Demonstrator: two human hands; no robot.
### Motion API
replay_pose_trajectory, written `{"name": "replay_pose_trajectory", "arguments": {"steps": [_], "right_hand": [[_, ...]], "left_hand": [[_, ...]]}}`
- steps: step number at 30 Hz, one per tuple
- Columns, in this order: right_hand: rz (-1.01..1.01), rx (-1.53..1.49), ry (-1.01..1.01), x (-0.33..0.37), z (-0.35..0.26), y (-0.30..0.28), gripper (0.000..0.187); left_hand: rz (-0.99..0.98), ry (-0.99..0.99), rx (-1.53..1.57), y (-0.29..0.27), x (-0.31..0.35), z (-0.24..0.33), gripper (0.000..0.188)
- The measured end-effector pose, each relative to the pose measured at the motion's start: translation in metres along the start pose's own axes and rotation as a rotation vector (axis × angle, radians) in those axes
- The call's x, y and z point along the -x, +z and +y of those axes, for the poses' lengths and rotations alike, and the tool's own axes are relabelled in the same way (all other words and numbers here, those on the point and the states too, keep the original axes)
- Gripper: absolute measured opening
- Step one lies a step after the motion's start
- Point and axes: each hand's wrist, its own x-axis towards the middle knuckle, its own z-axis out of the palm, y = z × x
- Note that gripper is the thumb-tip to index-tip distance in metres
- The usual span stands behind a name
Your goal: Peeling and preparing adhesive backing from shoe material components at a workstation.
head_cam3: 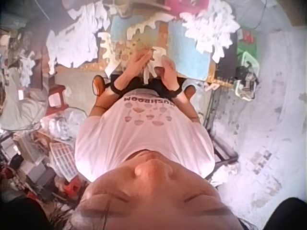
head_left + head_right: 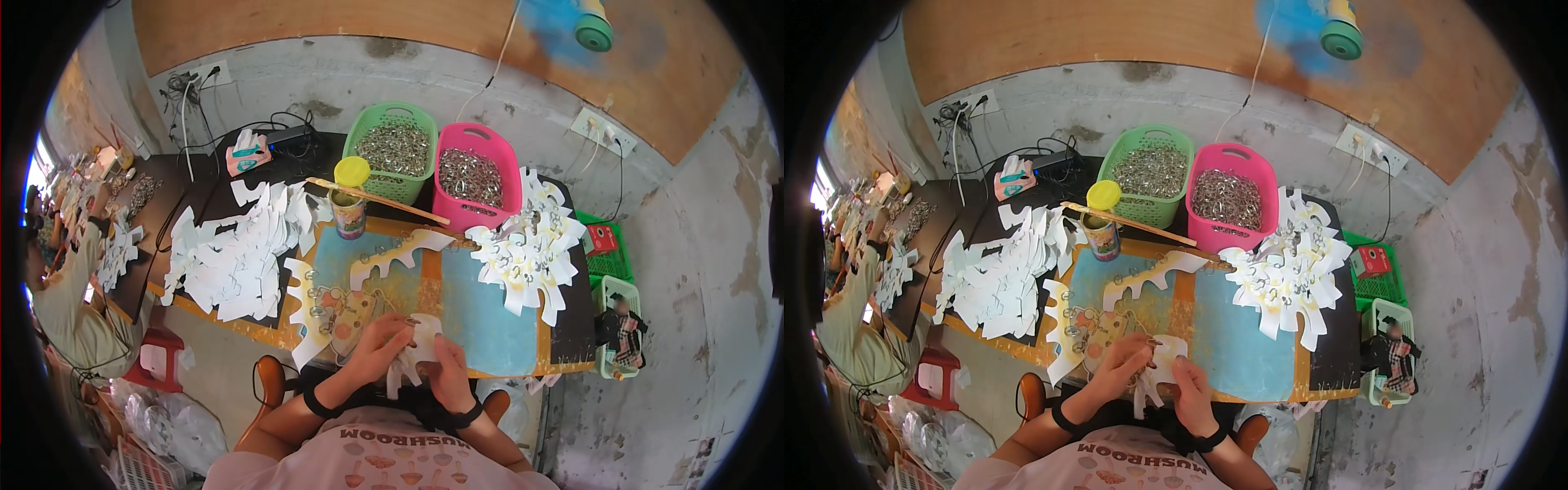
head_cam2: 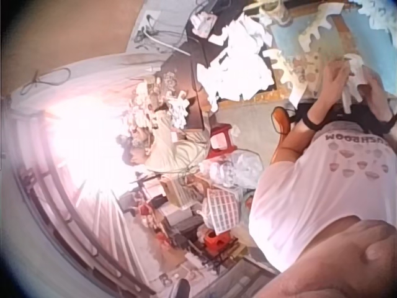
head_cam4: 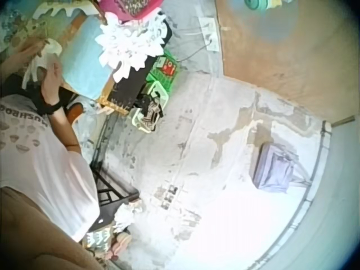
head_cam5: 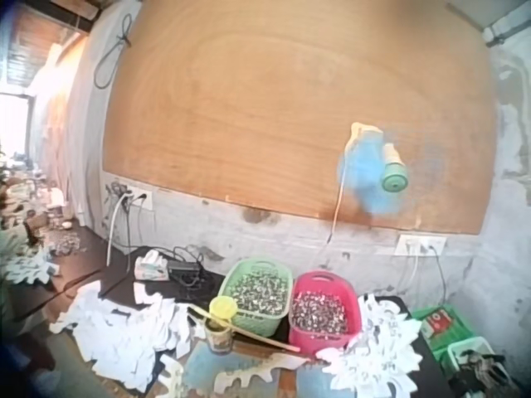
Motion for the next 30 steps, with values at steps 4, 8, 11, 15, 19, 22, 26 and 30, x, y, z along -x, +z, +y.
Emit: {"name": "replay_pose_trajectory", "arguments": {"steps": [4, 8, 11, 15, 19, 22, 26, 30], "right_hand": [[-0.045, 0.303, -0.145, -0.001, 0.001, -0.004, 0.013], [0.004, 0.551, -0.360, 0.001, -0.003, -0.004, 0.021], [0.008, 0.576, -0.413, 0.006, -0.006, -0.003, 0.024], [-0.003, 0.549, -0.361, 0.005, -0.001, -0.010, 0.022], [-0.115, 0.595, -0.175, 0.002, -0.007, -0.017, 0.018], [-0.180, 0.370, -0.084, 0.000, 0.003, -0.038, 0.023], [-0.326, 0.280, -0.116, -0.007, -0.016, -0.041, 0.058], [-0.212, 0.604, -0.365, -0.010, -0.035, -0.006, 0.027]], "left_hand": [[-0.006, 0.099, -0.094, -0.003, 0.004, 0.003, 0.030], [-0.058, 0.078, -0.147, -0.001, 0.004, 0.015, 0.039], [-0.141, 0.018, -0.152, -0.001, 0.008, 0.020, 0.040], [-0.078, -0.162, 0.249, 0.005, 0.015, 0.011, 0.039], [-0.004, -0.287, 0.568, 0.001, 0.007, 0.002, 0.023], [-0.049, -0.185, 0.475, 0.006, 0.005, 0.011, 0.013], [0.124, -0.099, 0.546, 0.012, 0.004, 0.015, 0.010], [0.114, -0.004, 0.369, 0.016, 0.017, 0.006, 0.006]]}}
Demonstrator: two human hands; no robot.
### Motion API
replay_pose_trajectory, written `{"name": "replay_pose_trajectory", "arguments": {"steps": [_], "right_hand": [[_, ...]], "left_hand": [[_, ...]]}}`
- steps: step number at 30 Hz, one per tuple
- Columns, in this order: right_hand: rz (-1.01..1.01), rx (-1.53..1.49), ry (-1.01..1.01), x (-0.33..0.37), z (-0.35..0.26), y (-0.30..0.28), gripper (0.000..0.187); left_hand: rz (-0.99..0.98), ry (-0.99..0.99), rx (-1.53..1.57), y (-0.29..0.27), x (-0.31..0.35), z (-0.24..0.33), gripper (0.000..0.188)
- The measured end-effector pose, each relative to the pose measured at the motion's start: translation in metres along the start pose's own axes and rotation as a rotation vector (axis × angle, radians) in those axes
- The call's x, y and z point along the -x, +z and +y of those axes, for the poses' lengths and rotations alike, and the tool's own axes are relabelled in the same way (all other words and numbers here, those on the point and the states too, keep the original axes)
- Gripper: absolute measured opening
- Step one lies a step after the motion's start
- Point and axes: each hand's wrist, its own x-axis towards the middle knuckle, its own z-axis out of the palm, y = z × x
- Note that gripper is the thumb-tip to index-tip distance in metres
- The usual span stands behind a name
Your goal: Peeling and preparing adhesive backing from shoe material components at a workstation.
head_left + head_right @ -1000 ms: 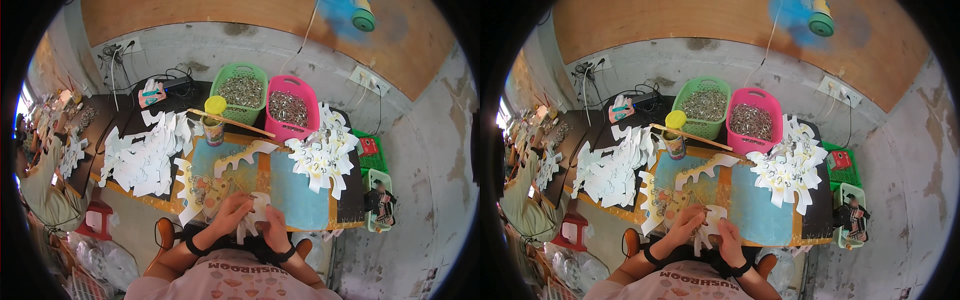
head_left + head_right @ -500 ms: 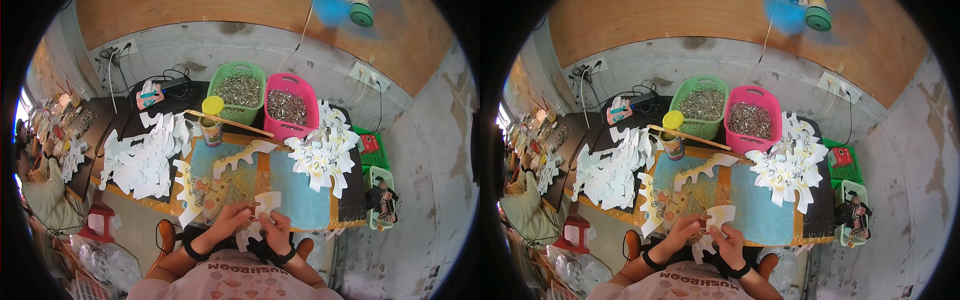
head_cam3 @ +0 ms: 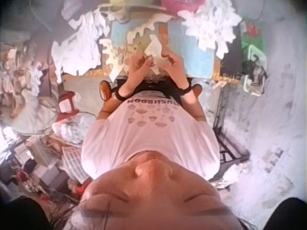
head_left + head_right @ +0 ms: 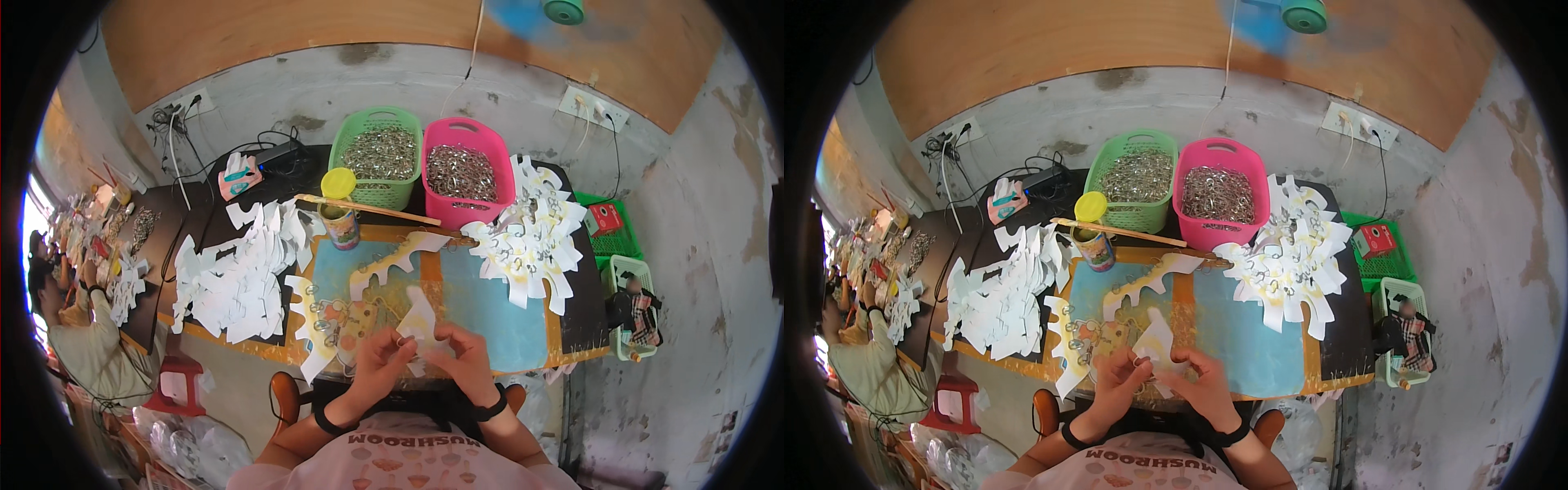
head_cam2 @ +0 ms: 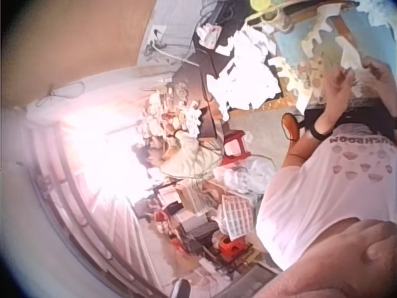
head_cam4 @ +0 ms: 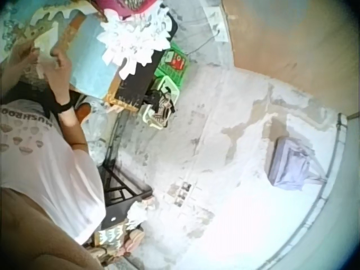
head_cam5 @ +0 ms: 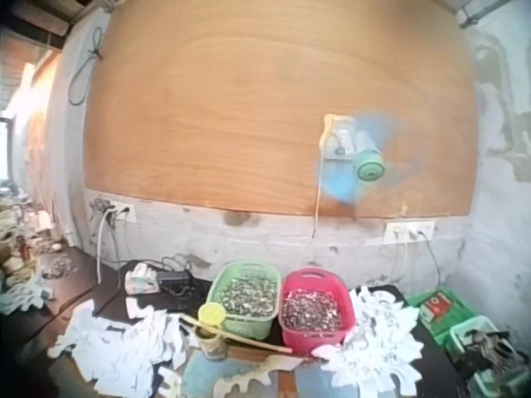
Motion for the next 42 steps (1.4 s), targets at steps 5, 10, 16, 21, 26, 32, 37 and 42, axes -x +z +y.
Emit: {"name": "replay_pose_trajectory", "arguments": {"steps": [5, 10, 16, 21, 26, 32, 37, 42], "right_hand": [[0.051, 0.119, -0.060, -0.003, -0.001, 0.004, 0.015], [0.009, 0.300, -0.016, 0.003, -0.016, 0.009, 0.006], [-0.026, -0.220, 0.018, 0.004, 0.005, 0.007, 0.016], [-0.001, 0.182, -0.119, 0.000, -0.017, 0.017, 0.019], [0.100, 0.345, -0.164, -0.001, -0.014, 0.023, 0.011], [0.120, 0.411, -0.301, 0.002, -0.010, 0.018, 0.016], [0.056, 0.081, -0.049, 0.011, -0.009, 0.016, 0.028], [0.008, -0.308, 0.159, 0.011, 0.016, 0.010, 0.038]], "left_hand": [[0.048, 0.163, -0.058, 0.026, 0.004, 0.012, 0.017], [-0.038, -0.038, -0.169, 0.003, 0.003, 0.016, 0.026], [-0.062, -0.033, -0.232, 0.011, 0.003, 0.021, 0.027], [0.022, -0.029, -0.191, 0.016, 0.006, 0.023, 0.033], [0.054, 0.045, -0.329, 0.027, 0.011, 0.022, 0.034], [-0.056, 0.070, -0.608, 0.018, 0.006, 0.033, 0.026], [-0.102, -0.011, -0.306, 0.025, 0.007, 0.028, 0.031], [-0.130, 0.014, -0.203, 0.021, 0.004, 0.011, 0.033]]}}
